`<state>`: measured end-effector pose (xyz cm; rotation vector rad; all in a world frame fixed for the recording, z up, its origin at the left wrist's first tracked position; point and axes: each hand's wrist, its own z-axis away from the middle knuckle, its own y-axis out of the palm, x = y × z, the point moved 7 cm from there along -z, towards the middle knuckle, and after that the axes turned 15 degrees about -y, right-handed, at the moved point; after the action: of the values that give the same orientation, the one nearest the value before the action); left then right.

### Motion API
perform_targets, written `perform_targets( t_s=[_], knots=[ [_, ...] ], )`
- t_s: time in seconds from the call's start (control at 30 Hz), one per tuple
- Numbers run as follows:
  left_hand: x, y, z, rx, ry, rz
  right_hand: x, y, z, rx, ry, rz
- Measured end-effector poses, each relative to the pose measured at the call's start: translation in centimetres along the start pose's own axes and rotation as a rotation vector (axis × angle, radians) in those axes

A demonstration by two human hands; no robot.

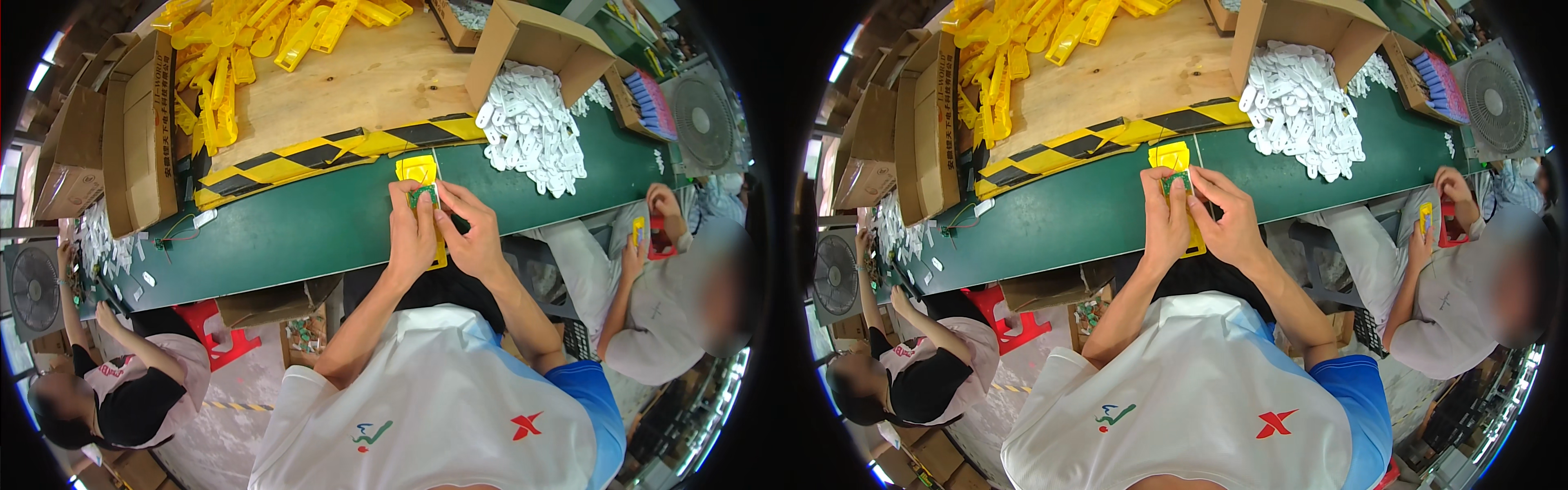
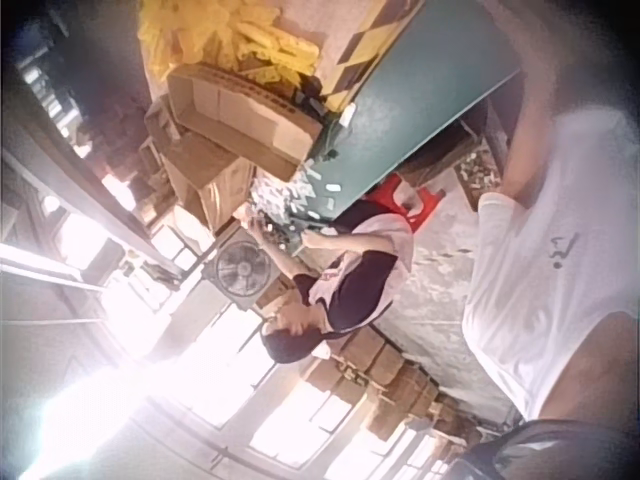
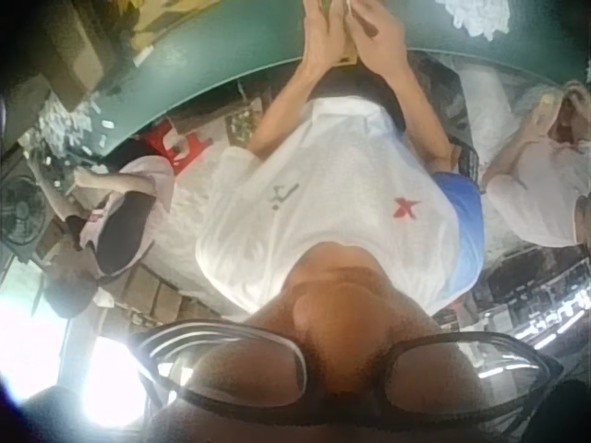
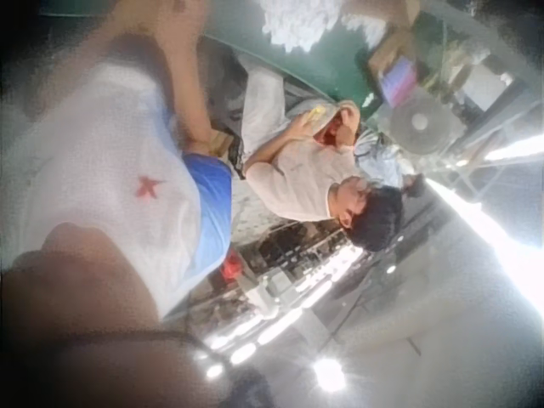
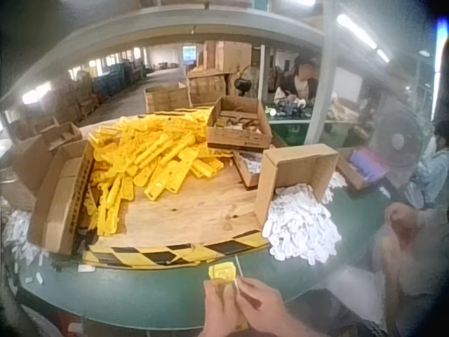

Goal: Assembling components of yellow plastic flashlights on a production line.

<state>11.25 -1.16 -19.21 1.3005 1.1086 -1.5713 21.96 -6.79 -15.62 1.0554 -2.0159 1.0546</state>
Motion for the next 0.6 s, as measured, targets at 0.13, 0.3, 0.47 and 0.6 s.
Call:
perform_targets(
  t_s=[0.13, 0.3, 0.47, 0.6],
  knots=[
    [1.2, 0.4, -0.5, 0.058, -0.055, 0.217, -1.6, -0.1, 0.3, 0.042, 0.087, -0.113],
    [0.9, 0.6, -0.2, 0.21, -0.199, 0.573, -2.4, -0.1, 0.6, -0.081, 0.148, -0.204],
    [0.8, 0.7, -0.4, 0.185, -0.183, 0.507, -1.9, -0.2, 0.6, -0.142, 0.135, -0.181],
    [1.4, 0.7, -0.5, 0.251, -0.236, 0.648, -1.5, -0.5, 0.2, -0.133, 0.086, -0.096]
  ],
)
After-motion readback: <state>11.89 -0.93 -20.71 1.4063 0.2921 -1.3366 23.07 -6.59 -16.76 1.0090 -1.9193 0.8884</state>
